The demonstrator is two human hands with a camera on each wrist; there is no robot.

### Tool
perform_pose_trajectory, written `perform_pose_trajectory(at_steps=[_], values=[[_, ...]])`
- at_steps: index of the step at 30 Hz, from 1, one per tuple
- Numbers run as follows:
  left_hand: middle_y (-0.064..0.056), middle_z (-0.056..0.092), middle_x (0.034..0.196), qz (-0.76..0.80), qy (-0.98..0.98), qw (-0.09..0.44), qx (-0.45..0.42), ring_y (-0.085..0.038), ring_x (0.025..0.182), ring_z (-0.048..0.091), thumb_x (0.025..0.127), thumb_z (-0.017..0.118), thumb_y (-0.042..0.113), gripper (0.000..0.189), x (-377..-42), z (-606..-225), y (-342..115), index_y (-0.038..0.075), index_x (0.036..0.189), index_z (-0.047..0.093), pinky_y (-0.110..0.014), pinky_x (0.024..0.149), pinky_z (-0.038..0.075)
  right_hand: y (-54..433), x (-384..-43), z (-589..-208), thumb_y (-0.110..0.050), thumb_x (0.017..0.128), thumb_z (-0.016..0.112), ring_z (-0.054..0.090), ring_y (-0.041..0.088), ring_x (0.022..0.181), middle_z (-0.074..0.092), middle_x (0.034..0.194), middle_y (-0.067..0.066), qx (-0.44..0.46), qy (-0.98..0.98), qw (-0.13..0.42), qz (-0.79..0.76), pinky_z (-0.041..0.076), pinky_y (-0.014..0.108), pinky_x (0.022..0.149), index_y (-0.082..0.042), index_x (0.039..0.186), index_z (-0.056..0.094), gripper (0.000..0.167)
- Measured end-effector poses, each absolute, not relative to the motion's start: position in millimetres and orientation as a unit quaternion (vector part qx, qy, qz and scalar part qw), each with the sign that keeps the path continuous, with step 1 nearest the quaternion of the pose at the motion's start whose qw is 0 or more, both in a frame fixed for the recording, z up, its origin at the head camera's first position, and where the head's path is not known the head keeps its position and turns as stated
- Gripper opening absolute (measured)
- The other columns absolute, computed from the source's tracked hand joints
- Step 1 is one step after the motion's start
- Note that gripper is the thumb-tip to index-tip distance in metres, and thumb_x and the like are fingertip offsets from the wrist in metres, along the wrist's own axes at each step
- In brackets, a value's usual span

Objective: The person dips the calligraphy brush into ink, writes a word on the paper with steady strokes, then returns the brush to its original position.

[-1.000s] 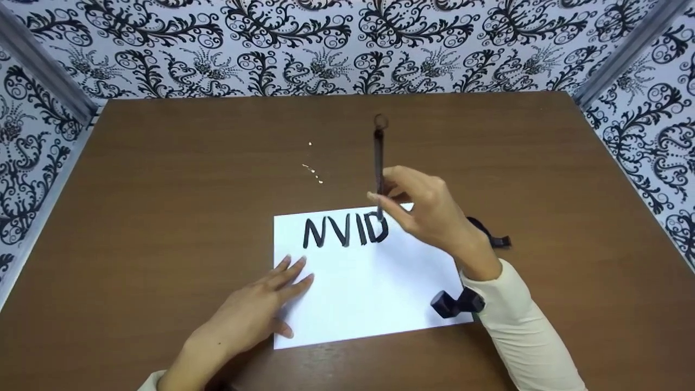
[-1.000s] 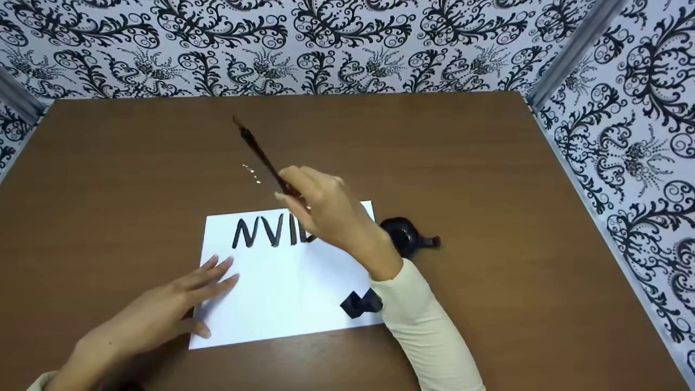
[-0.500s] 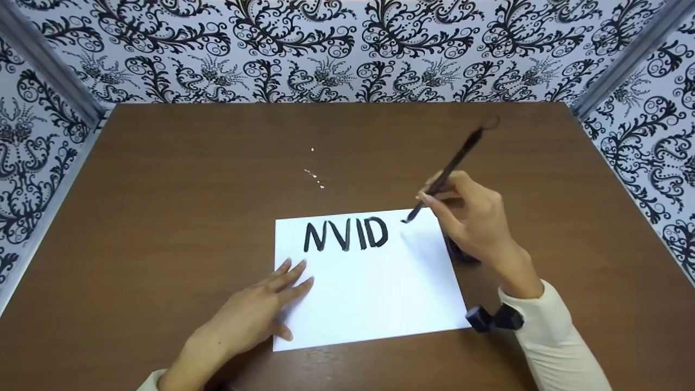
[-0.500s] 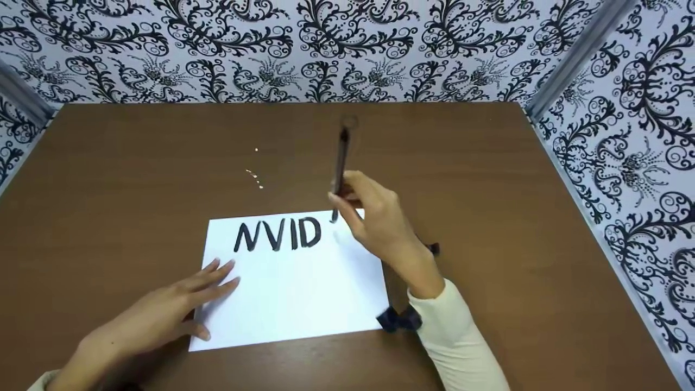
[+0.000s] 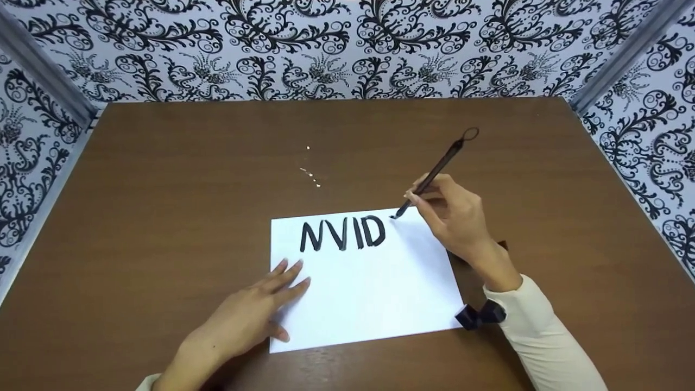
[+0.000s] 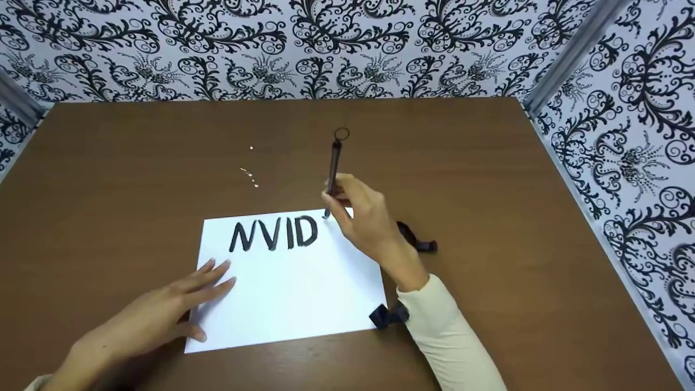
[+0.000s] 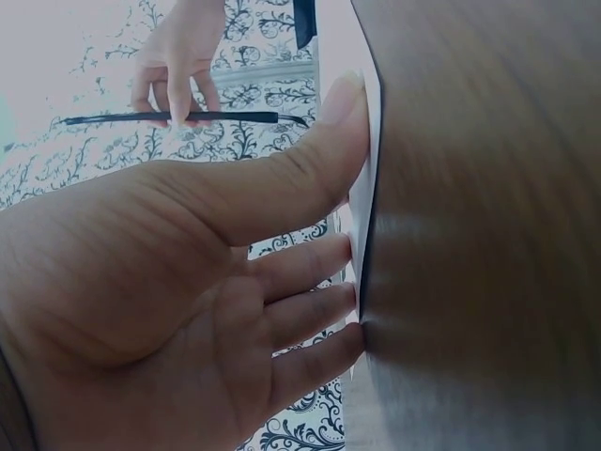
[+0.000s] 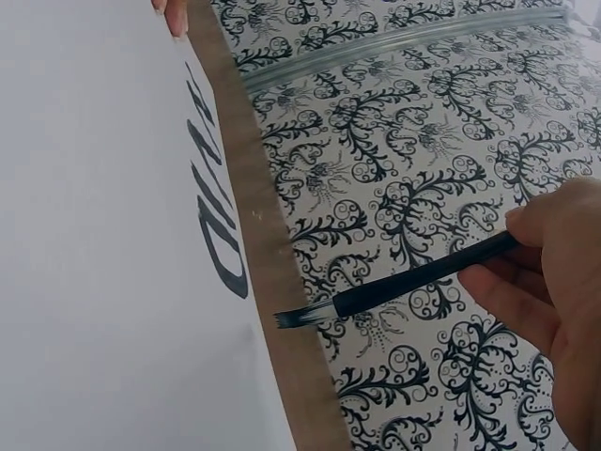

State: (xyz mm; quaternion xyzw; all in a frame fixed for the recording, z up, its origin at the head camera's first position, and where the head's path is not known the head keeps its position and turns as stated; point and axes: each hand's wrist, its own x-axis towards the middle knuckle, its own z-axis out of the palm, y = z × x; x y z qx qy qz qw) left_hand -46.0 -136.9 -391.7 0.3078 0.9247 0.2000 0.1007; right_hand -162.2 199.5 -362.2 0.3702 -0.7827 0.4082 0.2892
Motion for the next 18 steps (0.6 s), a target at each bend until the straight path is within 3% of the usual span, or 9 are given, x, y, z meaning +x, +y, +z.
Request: perform_pose_trajectory(at_steps=[18], values=[[-0.009, 0.026, 0.155, 0.199, 0.925, 0.106, 0.306, -0.034, 0.139, 0.025, 0.068, 0.079, 0.030, 0.084, -46.7, -391.2, -136.2, 0.012, 0.142, 0.046, -0.057, 0.086, 0.048, 197.0, -167.0, -373.3, 0.011, 0.081, 0.068, 0.069, 0.023, 0.083, 0.065, 0.094, 0.013, 0.382, -0.784, 0.297, 0.390, 0.052, 0.017, 0.074, 0.006, 0.104, 0.057, 0.026]])
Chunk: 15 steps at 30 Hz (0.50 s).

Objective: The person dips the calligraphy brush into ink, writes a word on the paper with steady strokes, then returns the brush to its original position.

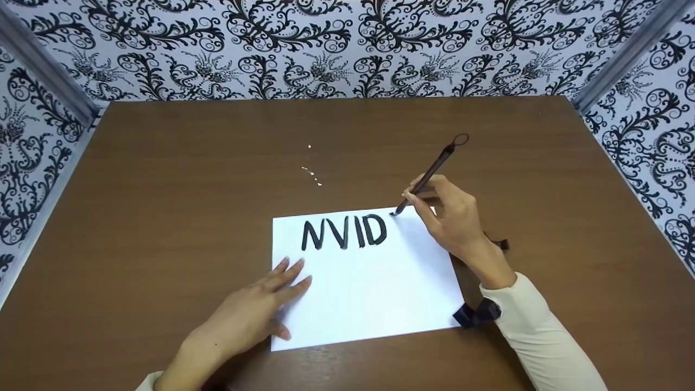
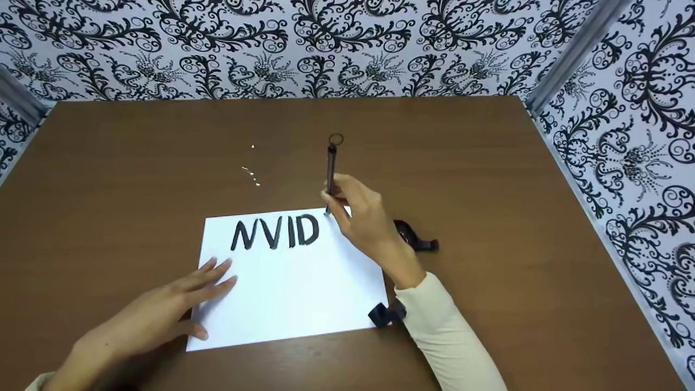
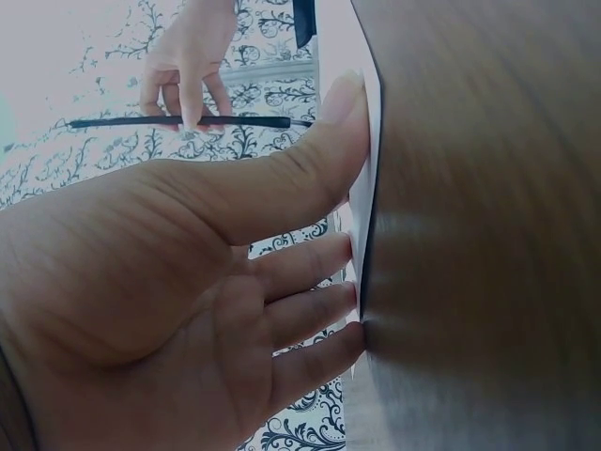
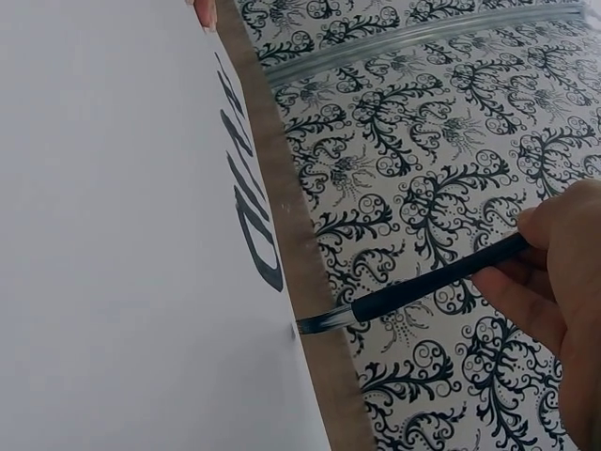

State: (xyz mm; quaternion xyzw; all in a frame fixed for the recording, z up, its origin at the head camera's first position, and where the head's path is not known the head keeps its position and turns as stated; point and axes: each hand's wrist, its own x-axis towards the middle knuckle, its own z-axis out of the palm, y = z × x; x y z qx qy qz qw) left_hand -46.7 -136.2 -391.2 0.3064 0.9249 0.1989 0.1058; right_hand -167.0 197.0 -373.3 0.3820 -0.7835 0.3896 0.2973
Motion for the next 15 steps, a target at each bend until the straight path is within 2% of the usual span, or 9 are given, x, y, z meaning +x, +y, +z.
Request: perform_pose_trajectory(at_steps=[15], values=[[-0.009, 0.027, 0.154, 0.201, 0.925, 0.103, 0.307, -0.033, 0.139, 0.025, 0.068, 0.080, 0.029, 0.083, -46.1, -391.6, -136.7, 0.012, 0.142, 0.046, -0.053, 0.087, 0.049, 195.3, -169.5, -378.3, 0.014, 0.080, 0.067, 0.069, 0.025, 0.084, 0.064, 0.095, 0.015, 0.398, -0.780, 0.289, 0.386, 0.052, 0.018, 0.076, 0.007, 0.103, 0.056, 0.026]])
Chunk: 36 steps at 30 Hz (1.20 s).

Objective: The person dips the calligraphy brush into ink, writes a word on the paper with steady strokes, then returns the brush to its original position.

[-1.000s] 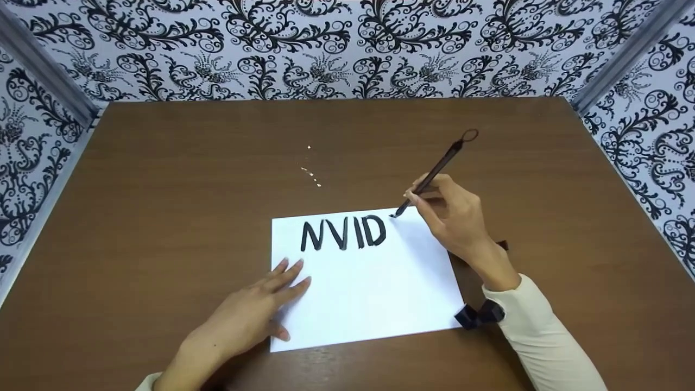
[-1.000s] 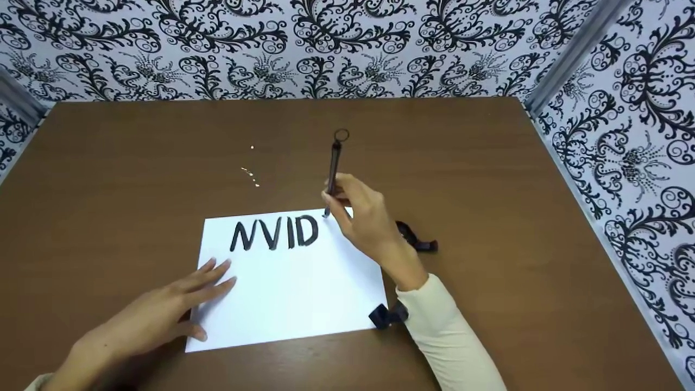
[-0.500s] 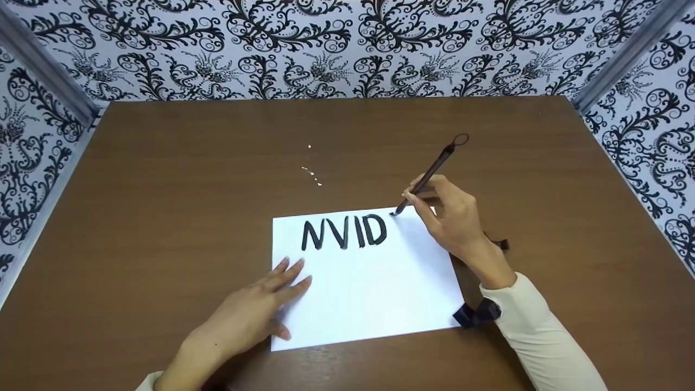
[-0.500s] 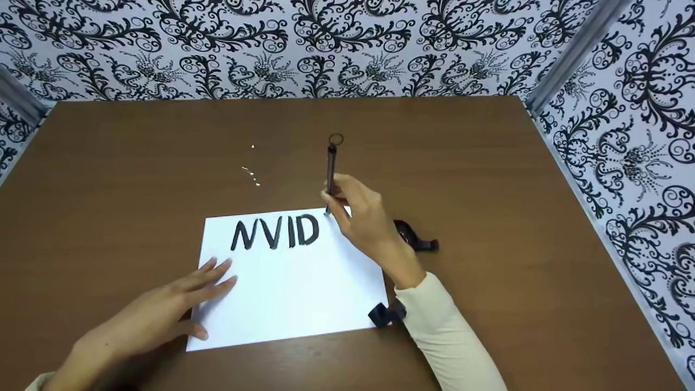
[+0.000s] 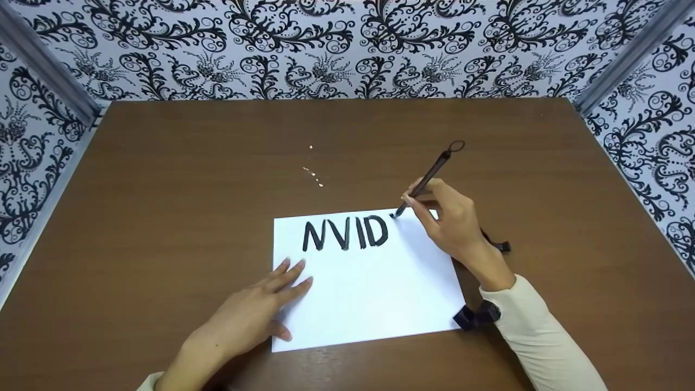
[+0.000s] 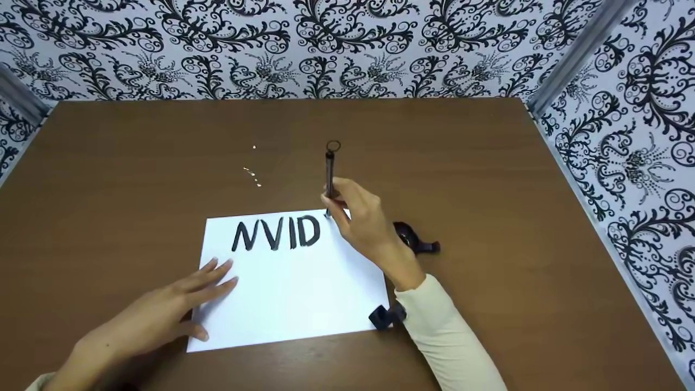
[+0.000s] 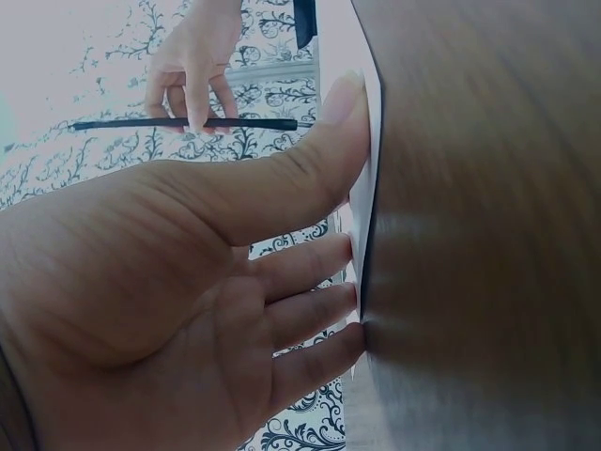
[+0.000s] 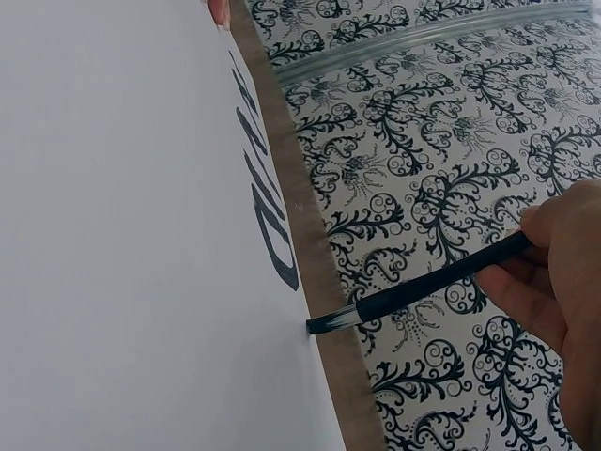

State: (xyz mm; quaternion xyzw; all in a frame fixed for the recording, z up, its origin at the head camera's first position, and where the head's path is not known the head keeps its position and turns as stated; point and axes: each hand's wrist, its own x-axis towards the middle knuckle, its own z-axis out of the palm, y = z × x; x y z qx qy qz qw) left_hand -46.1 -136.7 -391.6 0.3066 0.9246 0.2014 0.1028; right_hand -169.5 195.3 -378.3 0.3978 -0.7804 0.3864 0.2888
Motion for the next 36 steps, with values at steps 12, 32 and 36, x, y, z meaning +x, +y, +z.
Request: perform_pose_trajectory(at_steps=[12, 32, 36], values=[[-0.009, 0.027, 0.154, 0.199, 0.925, 0.102, 0.308, -0.033, 0.140, 0.025, 0.068, 0.080, 0.029, 0.083, -46.5, -391.8, -136.5, 0.012, 0.142, 0.046, -0.052, 0.088, 0.048, 195.4, -168.5, -378.0, 0.009, 0.082, 0.068, 0.069, 0.024, 0.083, 0.065, 0.094, 0.013, 0.395, -0.789, 0.280, 0.377, 0.052, 0.017, 0.074, 0.006, 0.104, 0.056, 0.025], [-0.011, 0.030, 0.153, 0.202, 0.922, 0.089, 0.317, -0.034, 0.138, 0.028, 0.068, 0.079, 0.029, 0.082, -45.6, -390.7, -138.1, 0.010, 0.141, 0.048, -0.051, 0.086, 0.049, 195.9, -164.7, -371.5, 0.007, 0.083, 0.067, 0.069, 0.021, 0.080, 0.065, 0.091, 0.010, 0.388, -0.801, 0.251, 0.380, 0.053, 0.018, 0.068, 0.004, 0.101, 0.057, 0.021], [-0.011, 0.029, 0.153, 0.205, 0.921, 0.086, 0.320, -0.035, 0.138, 0.028, 0.068, 0.079, 0.029, 0.082, -45.6, -390.4, -138.2, 0.009, 0.141, 0.048, -0.052, 0.088, 0.048, 196.3, -163.8, -370.2, 0.006, 0.083, 0.068, 0.069, 0.021, 0.080, 0.066, 0.091, 0.009, 0.386, -0.807, 0.248, 0.373, 0.054, 0.019, 0.065, 0.004, 0.102, 0.057, 0.022]])
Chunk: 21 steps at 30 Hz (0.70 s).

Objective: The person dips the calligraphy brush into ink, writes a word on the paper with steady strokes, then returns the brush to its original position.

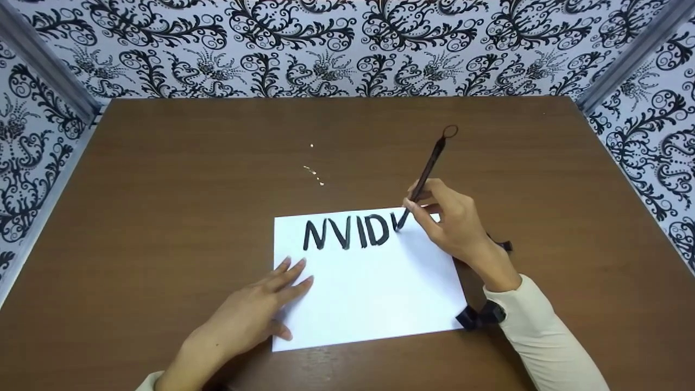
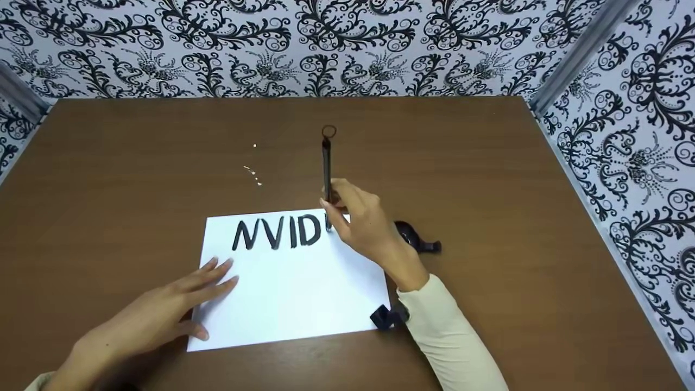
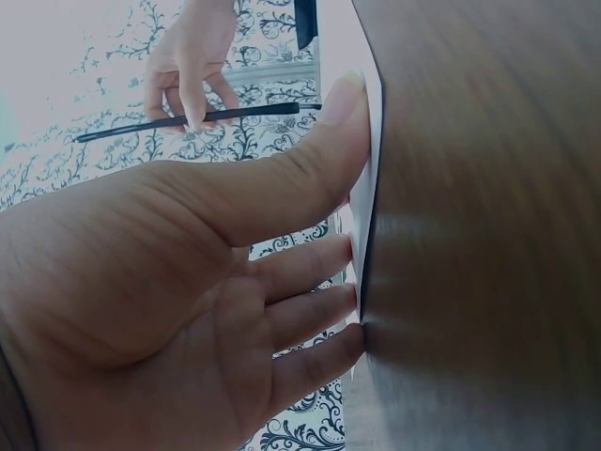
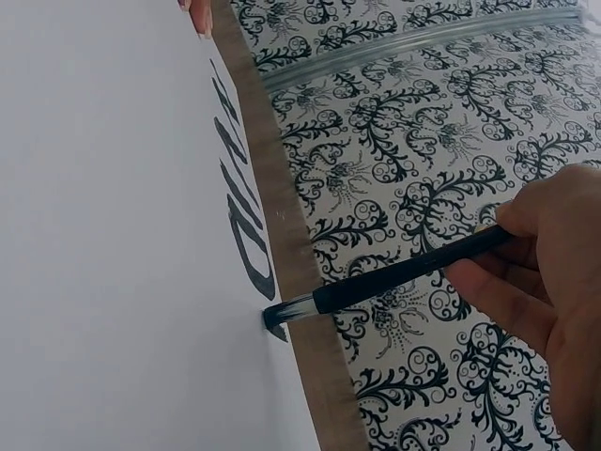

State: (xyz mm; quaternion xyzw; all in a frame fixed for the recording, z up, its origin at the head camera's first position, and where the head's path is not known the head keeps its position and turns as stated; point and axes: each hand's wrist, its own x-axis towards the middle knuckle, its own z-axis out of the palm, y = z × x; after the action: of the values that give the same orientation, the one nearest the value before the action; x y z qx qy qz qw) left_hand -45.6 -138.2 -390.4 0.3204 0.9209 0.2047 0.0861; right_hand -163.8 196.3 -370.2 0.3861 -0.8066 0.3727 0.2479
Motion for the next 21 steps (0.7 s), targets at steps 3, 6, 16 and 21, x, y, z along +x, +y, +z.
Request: perform_pose_trajectory(at_steps=[3, 6, 16, 21], values=[[-0.011, 0.029, 0.153, 0.205, 0.921, 0.089, 0.320, -0.035, 0.138, 0.027, 0.068, 0.079, 0.029, 0.082, -45.6, -390.5, -138.1, 0.010, 0.141, 0.047, -0.052, 0.089, 0.047, 196.5, -162.7, -368.9, 0.006, 0.083, 0.068, 0.069, 0.021, 0.080, 0.066, 0.092, 0.008, 0.386, -0.809, 0.241, 0.371, 0.054, 0.018, 0.063, 0.004, 0.103, 0.057, 0.023], [-0.010, 0.029, 0.154, 0.203, 0.921, 0.091, 0.319, -0.034, 0.139, 0.027, 0.069, 0.080, 0.029, 0.082, -45.6, -390.8, -138.3, 0.010, 0.142, 0.047, -0.052, 0.089, 0.047, 196.5, -161.7, -367.1, 0.005, 0.083, 0.068, 0.069, 0.019, 0.081, 0.066, 0.091, 0.007, 0.385, -0.813, 0.235, 0.369, 0.054, 0.018, 0.063, 0.003, 0.103, 0.057, 0.022], [-0.011, 0.028, 0.154, 0.201, 0.923, 0.093, 0.315, -0.034, 0.139, 0.026, 0.068, 0.080, 0.028, 0.082, -46.0, -391.1, -137.3, 0.010, 0.141, 0.047, -0.052, 0.090, 0.047, 196.4, -159.0, -363.8, 0.001, 0.084, 0.069, 0.069, 0.018, 0.082, 0.066, 0.091, 0.008, 0.394, -0.816, 0.221, 0.361, 0.055, 0.022, 0.061, 0.002, 0.101, 0.057, 0.020], [-0.011, 0.029, 0.153, 0.203, 0.922, 0.089, 0.316, -0.035, 0.138, 0.027, 0.068, 0.080, 0.028, 0.082, -45.9, -392.0, -137.5, 0.010, 0.141, 0.047, -0.053, 0.090, 0.046, 196.3, -157.5, -362.3, 0.002, 0.084, 0.068, 0.069, 0.017, 0.081, 0.066, 0.091, 0.008, 0.396, -0.816, 0.213, 0.363, 0.056, 0.025, 0.059, 0.002, 0.101, 0.057, 0.020]])
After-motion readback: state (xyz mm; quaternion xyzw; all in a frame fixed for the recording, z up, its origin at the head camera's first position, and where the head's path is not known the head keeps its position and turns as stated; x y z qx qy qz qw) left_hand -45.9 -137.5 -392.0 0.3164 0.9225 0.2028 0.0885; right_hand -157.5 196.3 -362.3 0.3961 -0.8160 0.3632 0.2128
